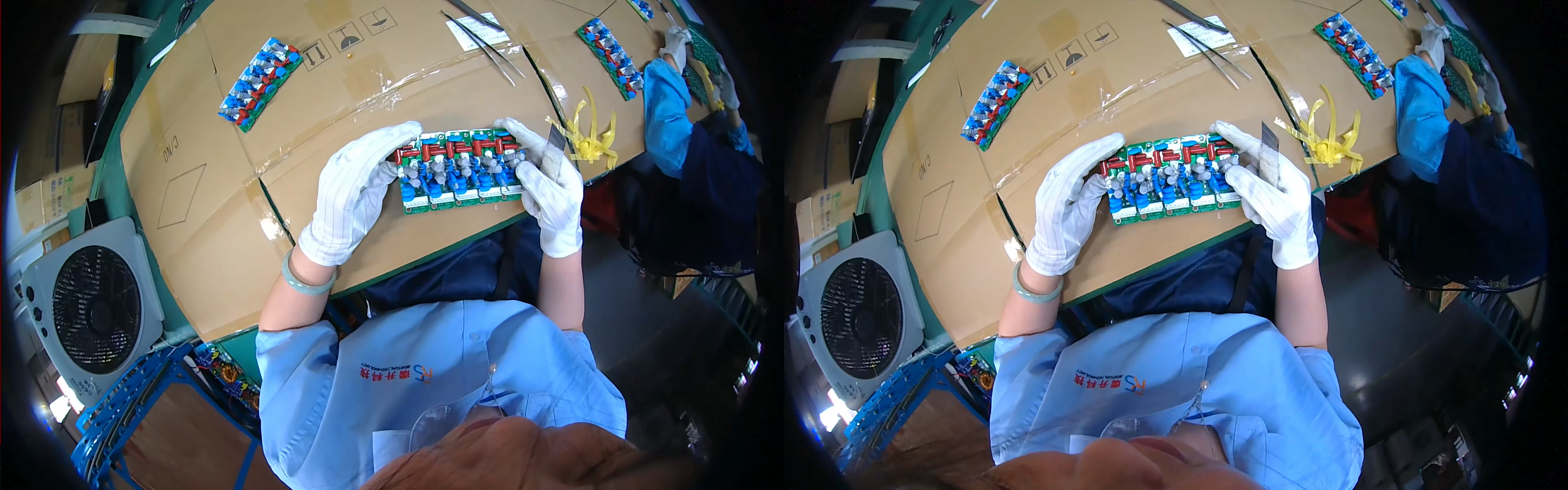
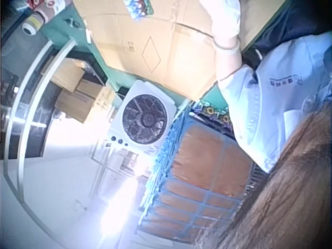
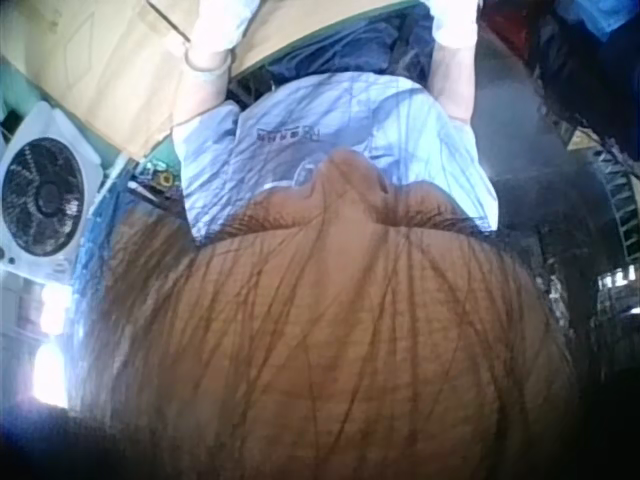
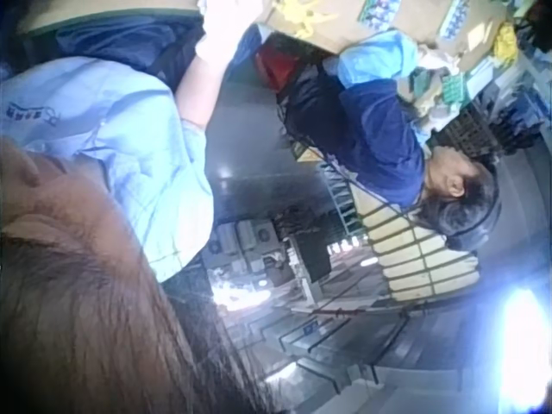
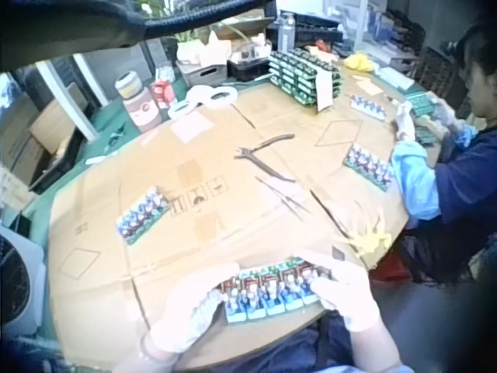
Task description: The person repeatedly picks up green circuit boards, flips them over, and scrapes the soldered side with a small metal tool. They handle the boards one at a time, inspecting both sides and placing them back on the table.
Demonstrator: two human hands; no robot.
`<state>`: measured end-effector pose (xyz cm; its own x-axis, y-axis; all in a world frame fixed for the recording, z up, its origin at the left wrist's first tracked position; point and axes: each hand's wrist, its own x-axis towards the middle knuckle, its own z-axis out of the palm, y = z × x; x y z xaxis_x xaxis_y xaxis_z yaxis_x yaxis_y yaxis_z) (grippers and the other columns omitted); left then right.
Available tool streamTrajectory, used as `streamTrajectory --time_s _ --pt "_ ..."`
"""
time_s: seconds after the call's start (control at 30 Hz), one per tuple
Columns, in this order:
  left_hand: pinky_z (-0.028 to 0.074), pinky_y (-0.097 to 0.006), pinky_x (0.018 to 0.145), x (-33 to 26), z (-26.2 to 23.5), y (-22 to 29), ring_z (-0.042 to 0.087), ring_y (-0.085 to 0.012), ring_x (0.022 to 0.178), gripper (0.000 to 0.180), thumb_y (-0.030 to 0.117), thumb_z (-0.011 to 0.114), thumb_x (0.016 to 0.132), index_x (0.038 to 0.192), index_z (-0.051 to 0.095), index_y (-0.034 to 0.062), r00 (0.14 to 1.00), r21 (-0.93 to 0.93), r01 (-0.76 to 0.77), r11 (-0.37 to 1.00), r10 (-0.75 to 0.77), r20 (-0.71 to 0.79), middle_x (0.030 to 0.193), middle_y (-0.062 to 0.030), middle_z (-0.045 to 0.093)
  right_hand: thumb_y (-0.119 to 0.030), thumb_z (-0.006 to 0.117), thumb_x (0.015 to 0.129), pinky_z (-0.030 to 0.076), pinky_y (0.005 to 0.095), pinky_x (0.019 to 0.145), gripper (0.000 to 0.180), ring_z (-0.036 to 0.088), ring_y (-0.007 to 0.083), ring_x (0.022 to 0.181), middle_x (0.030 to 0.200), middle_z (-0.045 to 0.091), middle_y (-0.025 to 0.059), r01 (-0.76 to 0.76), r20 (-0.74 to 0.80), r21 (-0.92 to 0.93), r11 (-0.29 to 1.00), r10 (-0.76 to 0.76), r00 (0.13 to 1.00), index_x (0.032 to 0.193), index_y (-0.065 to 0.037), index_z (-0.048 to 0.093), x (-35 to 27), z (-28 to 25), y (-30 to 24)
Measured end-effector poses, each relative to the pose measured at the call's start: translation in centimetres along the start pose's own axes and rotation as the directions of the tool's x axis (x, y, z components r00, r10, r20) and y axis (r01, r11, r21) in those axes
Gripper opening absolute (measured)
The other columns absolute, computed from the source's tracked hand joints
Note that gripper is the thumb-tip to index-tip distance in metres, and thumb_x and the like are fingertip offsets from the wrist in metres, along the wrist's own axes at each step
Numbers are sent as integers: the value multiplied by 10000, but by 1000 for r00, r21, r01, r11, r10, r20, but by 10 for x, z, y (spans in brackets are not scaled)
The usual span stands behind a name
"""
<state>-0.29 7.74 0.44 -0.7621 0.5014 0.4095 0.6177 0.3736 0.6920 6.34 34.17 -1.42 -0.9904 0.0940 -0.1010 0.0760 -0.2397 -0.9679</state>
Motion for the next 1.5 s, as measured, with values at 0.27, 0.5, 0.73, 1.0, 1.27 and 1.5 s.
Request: streamTrajectory --time_s 0.27,0.5,0.73,1.0,1.27,1.5 --pt "480 -350 985 -5 -5 3 636 -279 1143 332 145 637 944 1259 657 43 999 41 41 998 -41 -6 1258 -96 681 -89 569 958 266 137 432 395 389 -33 499 1085 691 73 -104 -29 -82 991 102 994 1327 50 589 0 3 -12" --pt "539 -352 863 -1 -5 3 675 -295 1019 498 -45 688 789 1275 640 51 998 82 -39 996 43 -42 1179 -105 699 -126 548 974 263 138 422 385 376 -39 480 1050 691 45 -92 -36 -39 995 90 995 1317 40 603 1 2 -4" --pt "535 -348 902 -3 -4 2 673 -300 1060 404 -22 662 840 1239 654 36 1000 43 2 999 0 -26 1201 -123 695 -172 572 968 288 161 437 385 391 -10 473 913 677 10 -19 -10 -142 990 18 1000 1294 24 632 -2 -2 -3" --pt "531 -358 923 3 -3 6 676 -308 1063 303 14 640 883 1184 672 20 1000 56 29 998 -29 3 1181 -129 704 -158 619 937 325 181 496 424 424 18 550 1001 686 46 -51 50 -75 996 55 997 1318 29 612 -3 -1 -16" --pt "522 -368 938 1 1 4 673 -317 1078 239 47 602 939 1166 671 13 997 8 76 997 -76 -22 1167 -156 703 -162 642 951 261 191 482 420 371 5 530 758 574 -61 -125 59 0 992 125 990 1331 12 606 -3 0 -15" --pt "505 -384 963 -3 3 -2 663 -329 1100 232 22 537 971 1165 662 11 992 -69 121 990 -123 -20 1180 -173 693 -127 596 993 223 195 455 354 328 -5 482 660 509 -75 -136 81 64 989 131 988 1319 9 615 -4 -5 -12"
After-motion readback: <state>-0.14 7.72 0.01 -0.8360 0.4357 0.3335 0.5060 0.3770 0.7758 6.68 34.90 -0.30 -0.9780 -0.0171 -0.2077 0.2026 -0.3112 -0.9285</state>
